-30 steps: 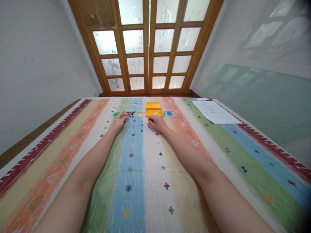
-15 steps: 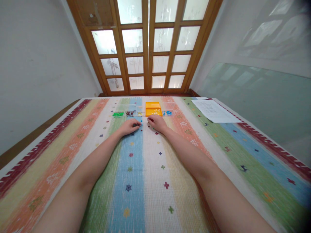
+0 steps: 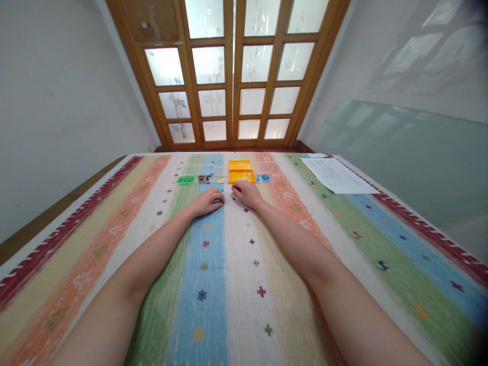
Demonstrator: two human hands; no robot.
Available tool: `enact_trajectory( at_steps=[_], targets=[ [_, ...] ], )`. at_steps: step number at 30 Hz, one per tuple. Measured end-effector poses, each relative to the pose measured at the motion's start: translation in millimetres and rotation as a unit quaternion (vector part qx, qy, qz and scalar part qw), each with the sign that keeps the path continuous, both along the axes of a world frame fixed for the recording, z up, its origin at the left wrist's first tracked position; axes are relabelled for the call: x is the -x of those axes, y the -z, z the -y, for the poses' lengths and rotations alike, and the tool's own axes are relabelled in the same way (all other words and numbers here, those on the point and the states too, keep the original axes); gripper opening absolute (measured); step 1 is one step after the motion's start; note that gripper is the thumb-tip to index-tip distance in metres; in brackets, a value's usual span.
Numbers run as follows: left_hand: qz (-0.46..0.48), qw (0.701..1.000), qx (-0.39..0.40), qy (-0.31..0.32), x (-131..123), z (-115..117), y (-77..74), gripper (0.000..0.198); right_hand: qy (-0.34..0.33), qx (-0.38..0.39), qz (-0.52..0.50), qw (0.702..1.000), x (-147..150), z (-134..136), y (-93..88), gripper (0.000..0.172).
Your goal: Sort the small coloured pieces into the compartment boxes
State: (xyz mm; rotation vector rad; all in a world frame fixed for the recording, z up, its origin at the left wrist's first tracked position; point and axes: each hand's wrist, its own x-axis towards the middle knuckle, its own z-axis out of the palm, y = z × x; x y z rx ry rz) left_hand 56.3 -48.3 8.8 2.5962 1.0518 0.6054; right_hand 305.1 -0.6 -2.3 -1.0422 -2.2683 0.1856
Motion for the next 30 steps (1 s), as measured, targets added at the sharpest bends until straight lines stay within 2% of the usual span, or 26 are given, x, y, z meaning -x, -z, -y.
enact_trajectory(
  at_steps=[9,20,25,30],
  targets=[
    [0.080,0.989,0.045,-0.117,4.0,-3.5,6.9,0.016,-0.002,-0.005,0.001,1.000,0.3,0.4,-0.6,0.016],
    [0.174,0.963,0.021,-0.205,14.5,-16.2,13.3,0.009,-0.002,0.000,0.006,1.000,-0.4,-1.7,0.7,0.017],
    [0.215,0.947,0.047,-0.233,20.7,-23.1,20.0,0.010,-0.001,0.001,0.003,1.000,-0.1,-2.5,2.4,0.016],
    [0.218,0.936,0.038,-0.274,29.1,-29.5,26.1,0.014,-0.003,-0.006,0.002,1.000,-0.3,-2.3,2.7,0.016]
  ],
)
